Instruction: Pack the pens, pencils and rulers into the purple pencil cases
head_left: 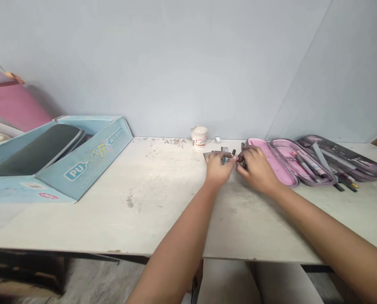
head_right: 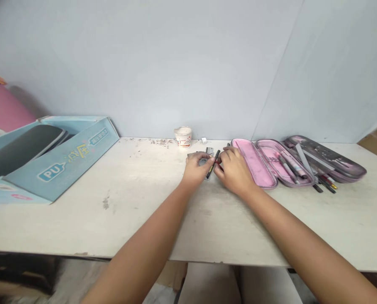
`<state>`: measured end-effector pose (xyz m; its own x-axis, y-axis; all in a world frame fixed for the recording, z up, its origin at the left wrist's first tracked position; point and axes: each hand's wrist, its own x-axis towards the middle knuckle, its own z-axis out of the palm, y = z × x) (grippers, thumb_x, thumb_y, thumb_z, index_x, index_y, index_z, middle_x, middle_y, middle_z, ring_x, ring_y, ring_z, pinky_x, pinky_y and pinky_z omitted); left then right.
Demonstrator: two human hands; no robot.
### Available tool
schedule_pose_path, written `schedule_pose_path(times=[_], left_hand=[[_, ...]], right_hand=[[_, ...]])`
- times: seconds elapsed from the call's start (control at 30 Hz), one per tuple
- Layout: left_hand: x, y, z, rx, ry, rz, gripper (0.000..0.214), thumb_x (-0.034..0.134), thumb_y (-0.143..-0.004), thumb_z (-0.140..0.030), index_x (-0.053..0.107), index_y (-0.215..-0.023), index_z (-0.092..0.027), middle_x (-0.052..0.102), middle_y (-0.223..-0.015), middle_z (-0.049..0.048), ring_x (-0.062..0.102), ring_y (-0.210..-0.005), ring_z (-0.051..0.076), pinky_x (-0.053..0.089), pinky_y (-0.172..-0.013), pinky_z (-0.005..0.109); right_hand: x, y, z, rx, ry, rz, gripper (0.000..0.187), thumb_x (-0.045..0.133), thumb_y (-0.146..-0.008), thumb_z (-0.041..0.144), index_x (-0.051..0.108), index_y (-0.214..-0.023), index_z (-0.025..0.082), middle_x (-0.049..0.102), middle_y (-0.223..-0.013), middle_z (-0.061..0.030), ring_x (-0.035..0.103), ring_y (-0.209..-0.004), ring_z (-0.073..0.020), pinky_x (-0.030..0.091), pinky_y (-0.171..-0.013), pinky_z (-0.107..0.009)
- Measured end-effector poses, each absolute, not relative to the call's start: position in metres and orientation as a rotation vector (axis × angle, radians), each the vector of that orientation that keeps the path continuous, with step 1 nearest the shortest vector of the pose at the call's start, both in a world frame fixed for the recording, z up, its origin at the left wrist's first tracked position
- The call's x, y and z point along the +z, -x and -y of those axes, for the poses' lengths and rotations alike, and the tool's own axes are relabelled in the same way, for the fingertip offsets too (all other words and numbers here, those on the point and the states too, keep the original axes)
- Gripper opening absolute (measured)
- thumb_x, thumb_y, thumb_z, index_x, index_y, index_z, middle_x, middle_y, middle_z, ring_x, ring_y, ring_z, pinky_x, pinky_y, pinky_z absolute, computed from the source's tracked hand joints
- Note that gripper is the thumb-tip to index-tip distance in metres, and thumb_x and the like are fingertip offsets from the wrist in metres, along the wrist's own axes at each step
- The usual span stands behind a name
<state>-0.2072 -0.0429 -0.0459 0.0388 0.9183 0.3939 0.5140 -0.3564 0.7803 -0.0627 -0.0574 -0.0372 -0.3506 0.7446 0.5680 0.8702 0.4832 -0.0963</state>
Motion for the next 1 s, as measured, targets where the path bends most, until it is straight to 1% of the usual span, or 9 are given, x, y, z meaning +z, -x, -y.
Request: schedule_pose_path(times=[0.1,0.17,0.27,0.33,0.5,0.63,0.73,0.9,1.0], left_hand=[[-0.045,0.208,0.042,1.293,-1.858,-1.384,0.014,0.060,-0.077,-0.031,0.067,-0.078,-0.019,0.067,-0.088,0.0025,0.056,-0.098,0.018,0.037,-0.095,0.036],[-0.045,0.208,0.042,1.291,-1.848,-1.367,0.013,0.059,-0.077,-0.029,0.067,-0.077,-0.020,0.067,-0.089,0.0024,0.057,-0.098,0.018,0.039,-0.094,0.035],[-0.045,0.206,0.047,1.284,-1.886,-1.370,0.015,0.055,-0.079,-0.028,0.068,-0.076,-0.020,0.067,-0.090,0.0027,0.056,-0.100,0.018,0.039,-0.094,0.035],[-0.043,0.206,0.051,1.270,-1.929,-1.388,0.018,0.052,-0.081,-0.028,0.067,-0.074,-0.019,0.067,-0.088,0.0030,0.057,-0.098,0.018,0.039,-0.092,0.035],[-0.031,0.208,0.049,1.126,-1.993,-1.568,0.026,0.044,-0.084,-0.031,0.063,-0.073,-0.018,0.066,-0.081,0.0036,0.059,-0.083,0.018,0.044,-0.081,0.032],[-0.012,0.205,0.014,0.954,-2.163,-1.697,0.023,0.043,-0.083,-0.030,0.063,-0.082,-0.017,0.067,-0.087,0.0061,0.060,-0.084,0.019,0.045,-0.078,0.031],[-0.002,0.196,-0.023,0.760,-2.333,-1.889,0.025,0.043,-0.082,-0.029,0.062,-0.092,-0.015,0.065,-0.094,0.0112,0.060,-0.090,0.023,0.045,-0.081,0.034],[-0.006,0.178,-0.074,0.385,-2.267,-2.371,0.045,0.041,-0.082,-0.041,0.056,-0.107,-0.006,0.059,-0.105,0.0241,0.057,-0.099,0.034,0.045,-0.083,0.044],[-0.012,0.174,-0.094,0.315,-2.137,-2.454,0.053,0.048,-0.078,-0.044,0.053,-0.110,-0.003,0.056,-0.111,0.0285,0.054,-0.105,0.039,0.044,-0.084,0.045]], right_hand=[[-0.036,0.060,0.066,-0.321,1.328,2.210,0.019,0.043,-0.082,0.026,0.058,-0.087,0.014,0.060,-0.091,-0.0135,0.048,-0.097,-0.0274,0.038,-0.085,-0.040],[-0.035,0.057,0.071,-0.356,1.329,2.230,0.021,0.042,-0.084,0.025,0.058,-0.092,0.014,0.061,-0.091,-0.0127,0.049,-0.094,-0.0267,0.036,-0.087,-0.041],[-0.033,0.047,0.074,-0.392,1.295,2.255,0.025,0.039,-0.087,0.024,0.059,-0.098,0.015,0.063,-0.093,-0.0107,0.048,-0.098,-0.0254,0.030,-0.096,-0.043],[-0.031,0.034,0.076,-0.385,1.298,2.242,0.026,0.037,-0.088,0.024,0.060,-0.098,0.016,0.064,-0.094,-0.0100,0.048,-0.100,-0.0249,0.026,-0.099,-0.044],[-0.032,-0.012,0.077,-0.463,1.390,2.137,0.028,0.037,-0.087,0.023,0.062,-0.098,0.016,0.064,-0.092,-0.0111,0.047,-0.099,-0.0255,0.022,-0.101,-0.048],[-0.034,-0.035,0.072,-0.537,1.430,2.068,0.028,0.036,-0.086,0.017,0.062,-0.096,0.017,0.063,-0.091,-0.0109,0.047,-0.100,-0.0252,0.019,-0.102,-0.051],[-0.031,-0.038,0.067,-0.565,1.434,1.999,0.028,0.035,-0.088,0.017,0.062,-0.095,0.017,0.063,-0.088,-0.0102,0.047,-0.099,-0.0249,0.020,-0.101,-0.054],[-0.026,-0.035,0.064,-0.696,1.451,1.953,0.024,0.036,-0.090,0.018,0.060,-0.089,0.016,0.062,-0.082,-0.0075,0.048,-0.095,-0.0227,0.020,-0.102,-0.053],[-0.025,-0.034,0.063,-0.714,1.451,1.947,0.023,0.035,-0.090,0.016,0.059,-0.086,0.016,0.061,-0.080,-0.0055,0.049,-0.093,-0.0204,0.020,-0.103,-0.052]])
